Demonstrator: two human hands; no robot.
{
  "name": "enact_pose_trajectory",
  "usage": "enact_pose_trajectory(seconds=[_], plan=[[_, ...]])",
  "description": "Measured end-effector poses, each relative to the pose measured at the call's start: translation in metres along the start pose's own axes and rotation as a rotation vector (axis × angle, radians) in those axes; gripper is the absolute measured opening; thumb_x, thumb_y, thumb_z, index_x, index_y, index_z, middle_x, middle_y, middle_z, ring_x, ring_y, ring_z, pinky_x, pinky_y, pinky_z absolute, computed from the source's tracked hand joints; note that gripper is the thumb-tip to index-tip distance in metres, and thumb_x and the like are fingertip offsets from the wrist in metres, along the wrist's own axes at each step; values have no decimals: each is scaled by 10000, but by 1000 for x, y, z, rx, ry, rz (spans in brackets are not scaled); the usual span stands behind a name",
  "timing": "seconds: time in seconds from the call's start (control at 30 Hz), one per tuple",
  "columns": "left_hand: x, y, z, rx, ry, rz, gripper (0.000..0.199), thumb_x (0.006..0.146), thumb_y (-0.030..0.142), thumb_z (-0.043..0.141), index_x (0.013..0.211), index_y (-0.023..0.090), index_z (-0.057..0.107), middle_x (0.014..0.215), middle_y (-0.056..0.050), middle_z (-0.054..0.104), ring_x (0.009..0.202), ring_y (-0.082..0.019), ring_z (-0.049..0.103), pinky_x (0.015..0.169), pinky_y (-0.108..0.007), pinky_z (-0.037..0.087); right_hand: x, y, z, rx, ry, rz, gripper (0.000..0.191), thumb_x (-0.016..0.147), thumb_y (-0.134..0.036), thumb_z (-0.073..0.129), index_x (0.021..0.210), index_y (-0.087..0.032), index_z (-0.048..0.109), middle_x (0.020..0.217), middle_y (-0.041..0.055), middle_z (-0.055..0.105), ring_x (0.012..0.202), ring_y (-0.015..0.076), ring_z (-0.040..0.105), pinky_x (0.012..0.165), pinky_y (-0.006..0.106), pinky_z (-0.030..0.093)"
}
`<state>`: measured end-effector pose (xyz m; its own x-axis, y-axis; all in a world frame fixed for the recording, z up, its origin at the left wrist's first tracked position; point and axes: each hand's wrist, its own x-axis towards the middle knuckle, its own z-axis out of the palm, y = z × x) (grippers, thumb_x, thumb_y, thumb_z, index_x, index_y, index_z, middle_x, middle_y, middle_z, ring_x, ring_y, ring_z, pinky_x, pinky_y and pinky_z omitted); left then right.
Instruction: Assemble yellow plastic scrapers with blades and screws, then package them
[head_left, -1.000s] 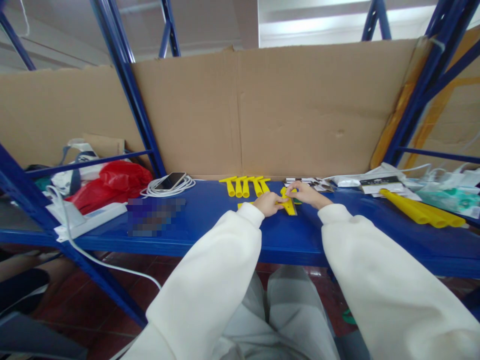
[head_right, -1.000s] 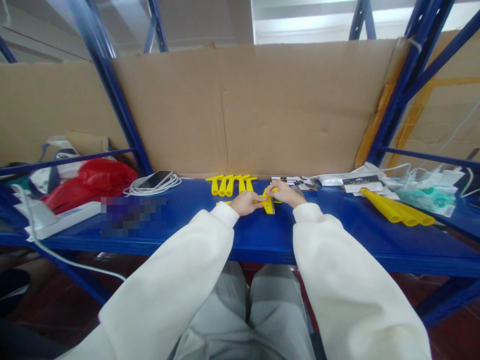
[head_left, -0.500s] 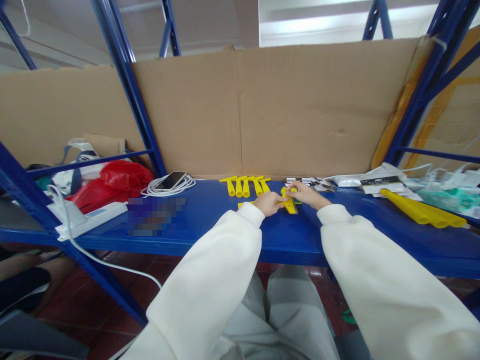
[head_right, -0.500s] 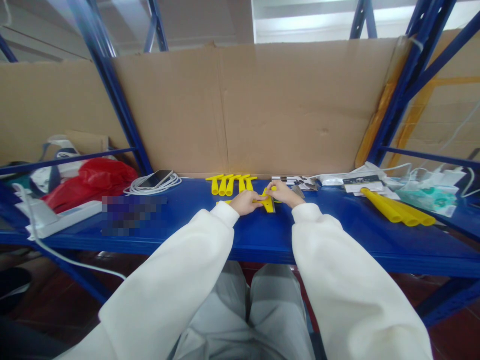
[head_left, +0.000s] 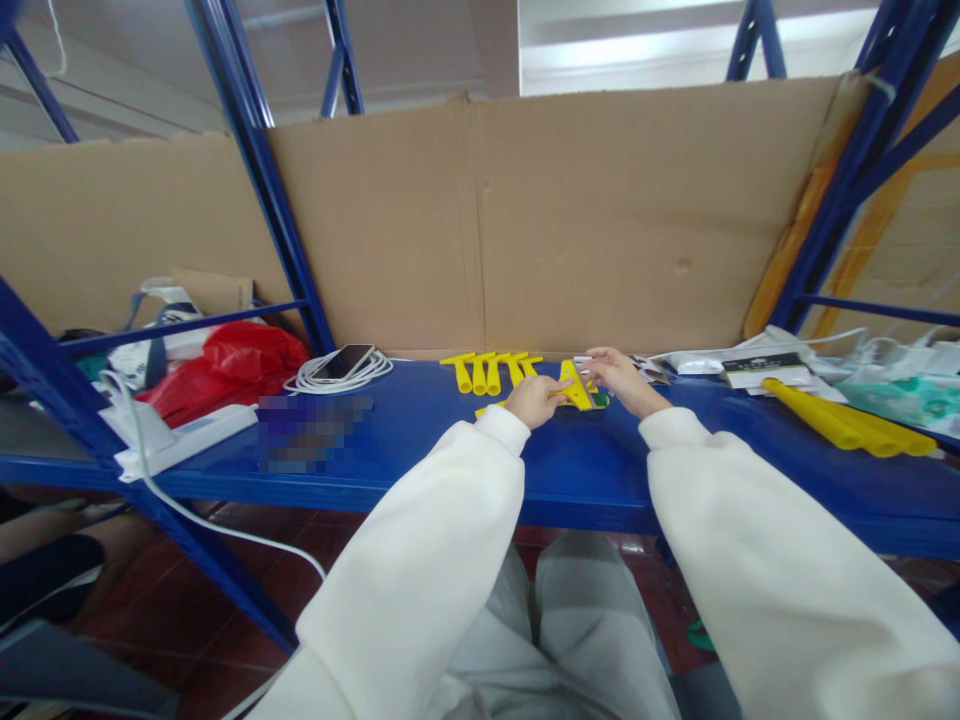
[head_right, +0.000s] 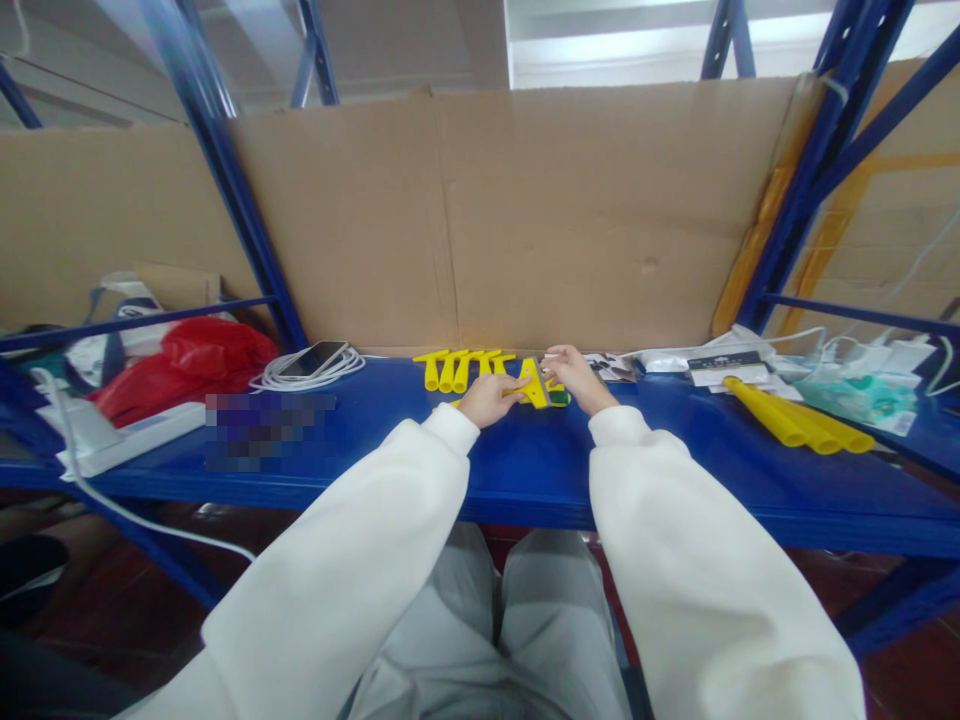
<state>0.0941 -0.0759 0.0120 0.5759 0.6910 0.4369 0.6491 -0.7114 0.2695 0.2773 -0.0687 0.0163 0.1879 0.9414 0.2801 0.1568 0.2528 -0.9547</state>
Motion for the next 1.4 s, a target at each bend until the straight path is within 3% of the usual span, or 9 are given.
enact_pose_trajectory(seconds=[0.23,0.53,0.67,0.8,0.87,0.97,1.1,1.2,1.4], plan=[[0,-1,-1,-50,64,-50,474,905,129,588,1379,151,605,1333,-129,663,1238,-239,626,1081,-326,446,-15,-5,2,7,-474,163,172,753,-250,738,841,-166,616,638,22,661,481,114,553,461,233,440],[-7,1,0,75,-45,-123,589,930,151,505,1514,171,431,1386,-157,621,1263,-290,591,1066,-420,452,-17,0,6,-10,-619,91,289,708,-370,796,822,-143,657,664,30,682,492,85,518,428,198,396],[-8,5,-5,61,-4,-162,591,907,146,530,1492,202,477,1366,-132,641,1243,-292,607,1064,-423,458,-16,-3,4,37,-551,114,316,690,-394,820,733,-161,610,606,12,633,481,83,505,436,200,390],[-8,4,-7,-67,121,-219,519,870,159,595,1381,252,615,1304,-93,688,1210,-307,634,1045,-437,477,-1,0,-16,83,-242,36,270,753,-399,756,747,-166,620,608,10,609,484,82,493,463,200,392],[-6,1,-9,-177,203,-226,484,845,136,621,1316,242,670,1271,-88,706,1206,-303,639,1043,-426,478,9,7,-32,-67,24,-6,194,792,-349,693,759,-167,632,643,34,637,524,111,537,492,220,421],[1,-2,-13,-412,335,-180,411,805,72,632,1184,196,732,1182,-83,744,1162,-256,660,1017,-363,489,19,20,-55,-619,314,25,61,756,-205,659,722,-160,681,724,97,705,742,209,674,664,273,511],[7,2,-25,-818,518,-272,84,800,82,651,830,145,696,748,-10,722,725,-128,679,717,-221,524,22,32,-68,-998,259,85,150,720,-122,638,793,-152,766,842,119,760,913,250,721,817,274,526],[4,9,-35,-1085,493,-422,204,854,140,626,682,174,522,472,94,458,377,-43,397,420,-157,325,22,36,-69,-1088,180,38,199,742,-125,621,841,-146,792,790,100,760,848,228,726,782,253,534],[-2,12,-40,-1381,312,-555,253,871,72,587,689,179,446,503,97,423,351,-16,318,373,-146,231,23,37,-69,-1196,63,18,229,757,-127,604,855,-166,806,806,92,772,803,208,722,745,246,530]])
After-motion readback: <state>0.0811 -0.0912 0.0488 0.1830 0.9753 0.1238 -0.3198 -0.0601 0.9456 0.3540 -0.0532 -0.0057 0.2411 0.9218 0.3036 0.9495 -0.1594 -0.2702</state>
